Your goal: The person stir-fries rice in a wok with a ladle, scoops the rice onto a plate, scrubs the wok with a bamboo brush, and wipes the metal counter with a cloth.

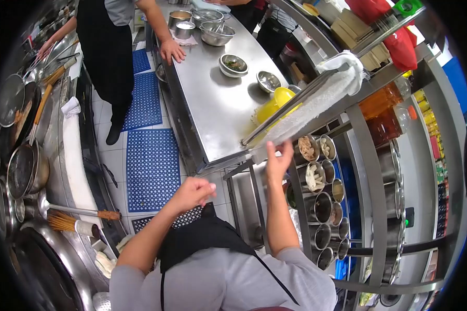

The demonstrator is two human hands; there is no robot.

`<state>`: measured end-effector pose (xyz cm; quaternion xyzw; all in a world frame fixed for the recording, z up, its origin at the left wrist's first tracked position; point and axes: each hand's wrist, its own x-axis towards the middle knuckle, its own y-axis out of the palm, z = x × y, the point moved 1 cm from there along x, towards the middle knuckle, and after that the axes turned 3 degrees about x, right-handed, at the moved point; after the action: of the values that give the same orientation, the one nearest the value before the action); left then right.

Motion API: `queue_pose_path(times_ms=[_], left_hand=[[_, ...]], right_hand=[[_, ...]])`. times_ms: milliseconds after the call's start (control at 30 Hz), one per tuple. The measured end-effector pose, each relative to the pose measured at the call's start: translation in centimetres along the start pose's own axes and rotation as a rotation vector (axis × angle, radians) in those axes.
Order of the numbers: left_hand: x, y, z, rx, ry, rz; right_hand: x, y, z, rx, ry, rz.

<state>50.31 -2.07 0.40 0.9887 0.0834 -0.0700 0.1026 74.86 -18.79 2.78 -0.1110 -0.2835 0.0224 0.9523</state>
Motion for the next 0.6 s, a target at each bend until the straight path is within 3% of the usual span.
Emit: queue_pose_path(times_ms=[33,67,100,167,233,267,300,333,400,433,467,500,567,600], left_hand=[[1.3,0.8,-0.6,-0.015,0.07,-0.011],[2.6,1.5,-1.3,-0.04,0.111,0.005],[4.2,2.2,-2.0,-0.067,0.158,0.017],[6.8,4.0,-3.1,-0.049,0.289,-0.041],[9.1,6.1,-4.2,0.056,0.445,-0.186],[10.1,7.1,-4.4,-0.061,0.462,-0.117],[11.0,8.1,-4.5,-0.177,0.482,-0.05],[11.4,9.1,-4.9,-0.293,0.501,0.019],[10.8,11.8,-5.9,-0.617,0.466,0.132],[10.3,13.3,-6.2,-0.824,0.42,0.183],[10.0,14.4,-5.9,-0.781,0.392,0.126],[9.6,15.2,-5.5,-0.734,0.365,0.075],[9.0,14.9,-5.0,-0.689,0.342,0.044],[8.7,14.1,-5.0,-0.746,0.32,0.048]], right_hand=[[1.1,0.0,0.2,-0.172,-0.116,0.167],[0.6,0.3,0.5,0.124,0.045,0.158],[0.4,0.0,1.5,0.02,0.016,0.235],[-0.8,-0.4,1.1,0.177,0.025,0.388],[-2.7,-1.5,2.7,0.318,0.254,0.582],[-3.0,-2.4,4.4,0.388,0.375,0.709],[-3.2,-3.2,5.8,0.458,0.282,0.81],[-2.6,-3.0,6.0,0.699,0.578,0.562],[-1.7,-2.8,6.8,0.976,0.409,0.618],[-0.6,-2.9,4.4,1.049,0.428,0.631],[-0.9,-2.5,2.3,1.049,0.559,0.352],[-1.2,-1.9,1.9,0.975,0.546,0.269],[-1.8,-0.7,1.2,0.812,0.532,0.108],[-2.5,-0.6,1.7,0.614,0.411,0.221]])
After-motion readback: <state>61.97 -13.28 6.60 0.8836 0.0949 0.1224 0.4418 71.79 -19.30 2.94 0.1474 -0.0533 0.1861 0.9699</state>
